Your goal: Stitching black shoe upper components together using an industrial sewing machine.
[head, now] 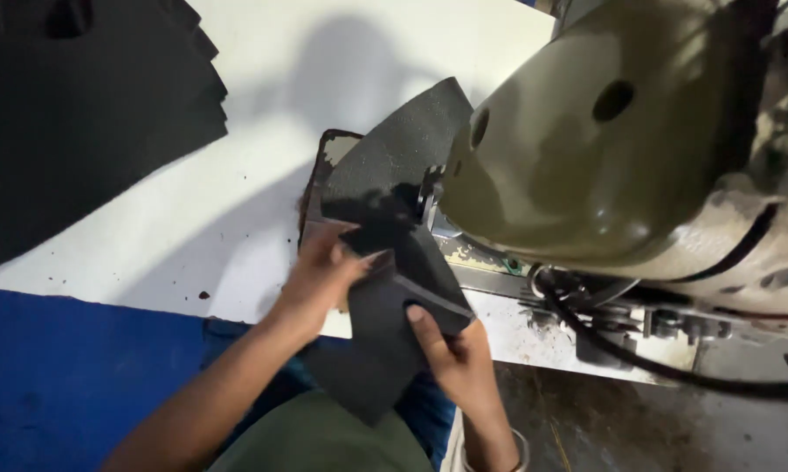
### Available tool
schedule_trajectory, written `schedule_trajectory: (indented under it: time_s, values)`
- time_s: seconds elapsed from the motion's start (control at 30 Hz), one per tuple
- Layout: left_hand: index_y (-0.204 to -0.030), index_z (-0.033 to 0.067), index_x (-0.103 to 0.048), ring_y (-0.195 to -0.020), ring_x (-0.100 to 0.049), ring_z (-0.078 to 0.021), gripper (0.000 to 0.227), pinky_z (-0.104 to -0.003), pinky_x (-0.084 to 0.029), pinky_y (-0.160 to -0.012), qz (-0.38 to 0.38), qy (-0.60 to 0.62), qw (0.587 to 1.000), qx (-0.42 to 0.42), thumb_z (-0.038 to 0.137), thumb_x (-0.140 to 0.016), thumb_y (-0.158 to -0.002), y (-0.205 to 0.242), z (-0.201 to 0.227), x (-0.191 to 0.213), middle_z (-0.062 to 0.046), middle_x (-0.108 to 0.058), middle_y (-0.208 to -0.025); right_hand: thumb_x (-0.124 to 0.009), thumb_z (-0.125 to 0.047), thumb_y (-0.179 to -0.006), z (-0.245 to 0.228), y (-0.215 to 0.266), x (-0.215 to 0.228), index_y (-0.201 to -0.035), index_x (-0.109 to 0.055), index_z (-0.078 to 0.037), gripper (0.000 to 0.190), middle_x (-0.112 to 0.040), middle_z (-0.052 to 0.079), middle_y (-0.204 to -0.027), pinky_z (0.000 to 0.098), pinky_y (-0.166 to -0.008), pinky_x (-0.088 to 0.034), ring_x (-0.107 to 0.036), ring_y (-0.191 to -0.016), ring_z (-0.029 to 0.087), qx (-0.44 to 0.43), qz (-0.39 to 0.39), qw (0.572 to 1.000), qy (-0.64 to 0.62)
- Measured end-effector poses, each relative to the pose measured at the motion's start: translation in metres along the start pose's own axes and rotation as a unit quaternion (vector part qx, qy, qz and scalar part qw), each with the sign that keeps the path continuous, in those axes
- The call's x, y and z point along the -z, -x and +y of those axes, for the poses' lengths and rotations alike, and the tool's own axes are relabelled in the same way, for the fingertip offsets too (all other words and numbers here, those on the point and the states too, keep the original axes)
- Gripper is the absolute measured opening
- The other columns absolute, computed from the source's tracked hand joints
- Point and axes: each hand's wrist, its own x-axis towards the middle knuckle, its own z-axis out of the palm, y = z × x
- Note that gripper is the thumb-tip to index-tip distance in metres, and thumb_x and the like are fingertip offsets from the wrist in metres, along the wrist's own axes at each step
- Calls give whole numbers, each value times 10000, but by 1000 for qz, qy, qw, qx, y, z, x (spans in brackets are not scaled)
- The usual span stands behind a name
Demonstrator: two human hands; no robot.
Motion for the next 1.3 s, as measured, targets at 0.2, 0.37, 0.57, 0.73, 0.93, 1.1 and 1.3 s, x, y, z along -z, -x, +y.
schedule_trajectory:
  time_s: [0.2, 0.37, 0.57, 0.73, 0.93, 1.1, 1.3]
  values:
    - [-948, -21, -691, -782, -536, -80, 295, -273, -435, -694, -112, -55, 990, 60, 253, -799, -960, 15, -13, -6, 2, -585, -831, -708, -79, -960, 24, 21, 27, -1172, -739, 43, 246, -765, 79, -990, 254, -769, -529, -662, -879, 127, -96, 46, 990, -87]
    - [-1048, 64, -679, -835, -539, -16, 223, -198, -460, -754, -75, -3, 997, 3, 285, -685, -1025, 27, -32, -16, 61, -610, -925, -667, -255, -977, 38, 24, 30, -1240, -658, 35, 392, -727, 133, -1184, 323, -911, -566, -701, -1038, 191, -5, -3, 958, -287]
    - [-846, 62, -634, -617, -526, -65, 330, -263, -409, -541, -139, 103, 982, 81, 292, -630, -1083, 43, -38, -13, 19, -614, -736, -524, -285, -1075, 118, -8, 48, -1322, -599, 20, 399, -695, 156, -1217, 374, -904, -548, -696, -1029, 257, -160, 53, 854, -493]
    - [-780, 41, -527, -612, -513, -201, 354, -344, -408, -561, -49, -429, 863, -262, 228, -632, -1062, 47, 3, -29, -107, -555, -688, -541, -202, -1057, 85, -43, 29, -1343, -579, 13, 359, -687, 106, -1232, 303, -971, -538, -670, -1089, 183, -83, -28, 925, -369]
    - [-830, 118, -631, -543, -654, -167, 346, -322, -523, -535, -44, -244, 967, 58, 413, -567, -999, 3, -8, 7, -86, -633, -629, -577, -168, -1078, 72, -73, 15, -1319, -622, 49, 328, -705, 114, -1155, 296, -897, -536, -672, -1018, 177, -159, -65, 849, -500]
    - [-1128, 85, -620, -959, -697, -172, 518, -353, -617, -759, -176, 14, 982, 61, 557, -590, -916, -44, 86, 12, -61, -705, -1050, -555, -240, -1069, 46, -68, -6, -1318, -624, 19, 365, -717, 104, -1146, 303, -885, -551, -688, -1002, 179, -179, -63, 827, -530]
    - [-1123, 34, -630, -975, -707, -313, 437, -416, -539, -817, -246, -555, 793, -56, 315, -788, -827, -65, 133, -42, -163, -736, -1014, -530, -325, -1057, -5, -62, -36, -1317, -628, -18, 414, -731, 92, -1136, 311, -870, -569, -707, -982, 181, -195, -64, 794, -573]
